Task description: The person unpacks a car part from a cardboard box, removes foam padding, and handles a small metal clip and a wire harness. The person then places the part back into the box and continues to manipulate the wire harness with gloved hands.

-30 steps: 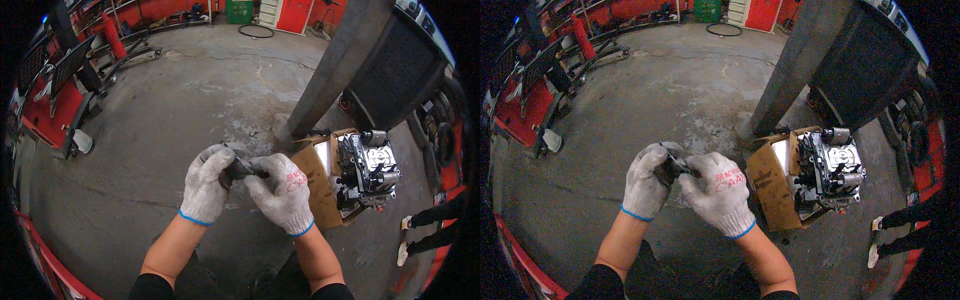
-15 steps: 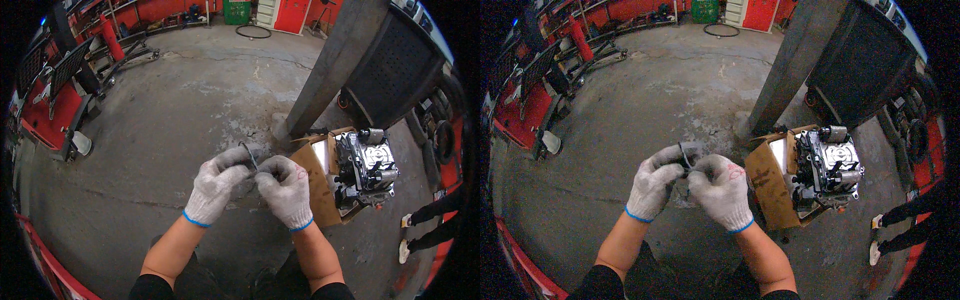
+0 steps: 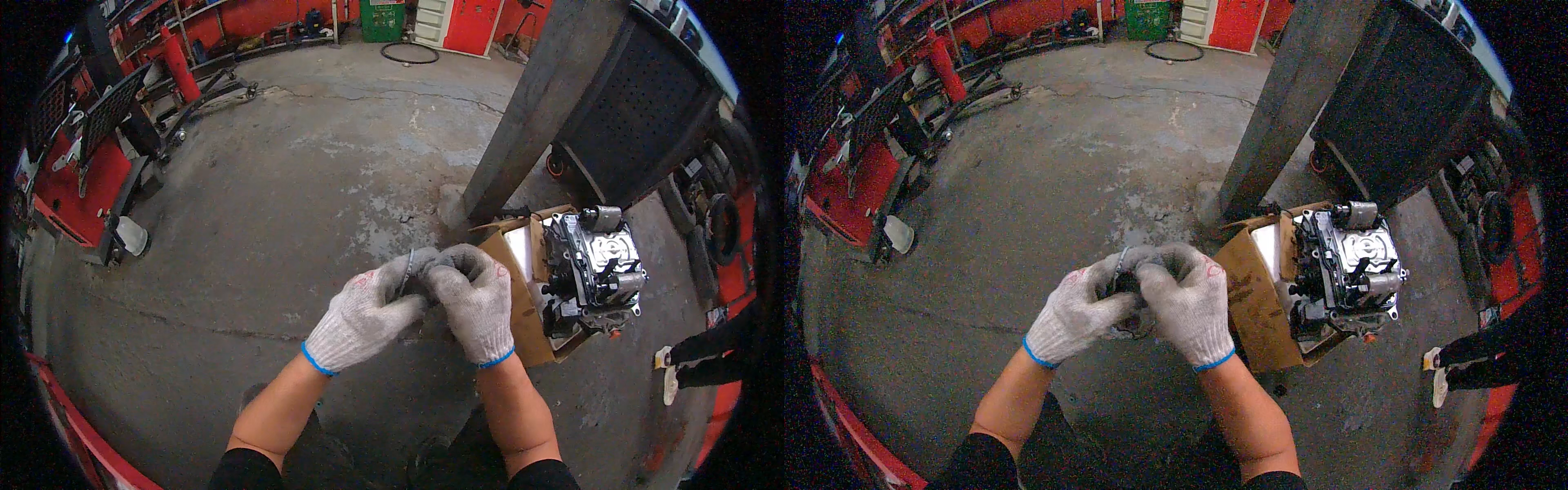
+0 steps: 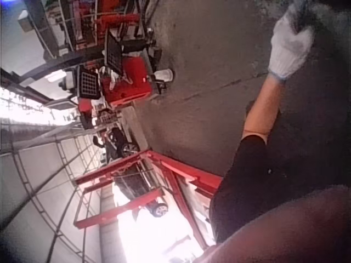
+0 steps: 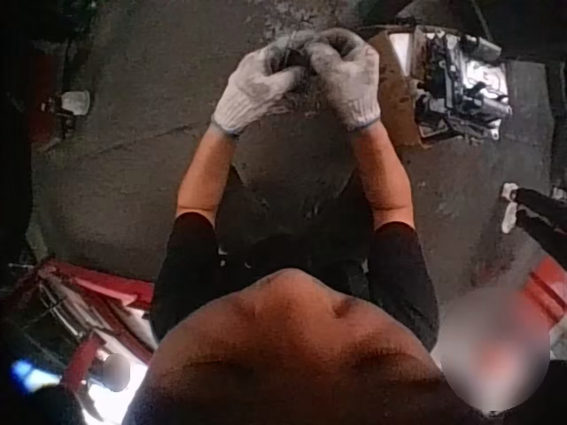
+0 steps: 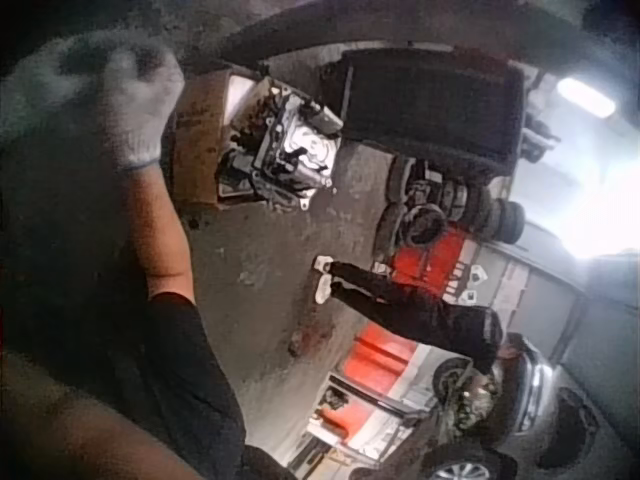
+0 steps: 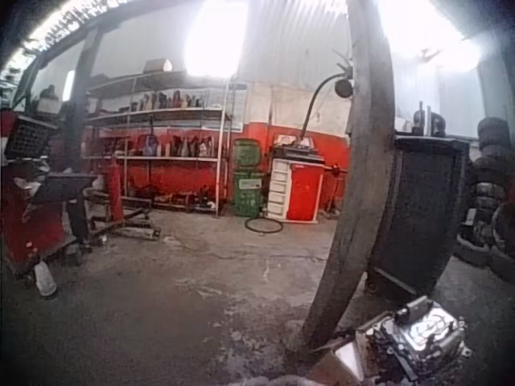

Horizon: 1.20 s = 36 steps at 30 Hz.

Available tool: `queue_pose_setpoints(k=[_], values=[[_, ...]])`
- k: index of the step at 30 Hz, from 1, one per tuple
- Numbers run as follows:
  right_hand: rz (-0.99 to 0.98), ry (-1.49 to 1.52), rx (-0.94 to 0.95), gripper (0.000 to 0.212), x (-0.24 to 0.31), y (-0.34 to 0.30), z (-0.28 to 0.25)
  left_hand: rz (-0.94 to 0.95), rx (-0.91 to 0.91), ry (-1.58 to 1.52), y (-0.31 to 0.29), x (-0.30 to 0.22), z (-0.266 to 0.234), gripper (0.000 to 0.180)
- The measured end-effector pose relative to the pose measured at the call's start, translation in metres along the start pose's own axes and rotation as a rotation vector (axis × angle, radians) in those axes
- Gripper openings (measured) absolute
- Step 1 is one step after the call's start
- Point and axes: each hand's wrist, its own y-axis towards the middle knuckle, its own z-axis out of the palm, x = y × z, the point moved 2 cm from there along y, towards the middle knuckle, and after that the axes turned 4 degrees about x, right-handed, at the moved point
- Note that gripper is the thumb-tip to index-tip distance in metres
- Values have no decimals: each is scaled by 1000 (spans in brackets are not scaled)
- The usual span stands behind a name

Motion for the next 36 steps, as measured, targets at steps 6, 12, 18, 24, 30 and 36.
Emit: queue_pose_setpoints(k=[6, 12, 18, 24, 30, 36], values=[[-394, -384, 0, 26, 8, 4, -10, -121, 112, -281, -5, -4, 0, 45], [-713, -703, 246, 44, 23, 5, -10, -129, 168, -138, -7, -8, -3, 24], [-693, -661, 327, 37, 20, 5, -11, -129, 184, -133, -13, -11, -9, 21], [-669, -526, 251, 25, 26, 4, -17, -97, 62, -273, -21, -20, -22, 28], [-603, -420, 288, 24, 28, 3, -16, -20, 13, -168, -23, -25, -30, 26], [-558, -392, 313, 24, 27, 0, -13, 104, -151, -77, -24, -21, -31, 20]])
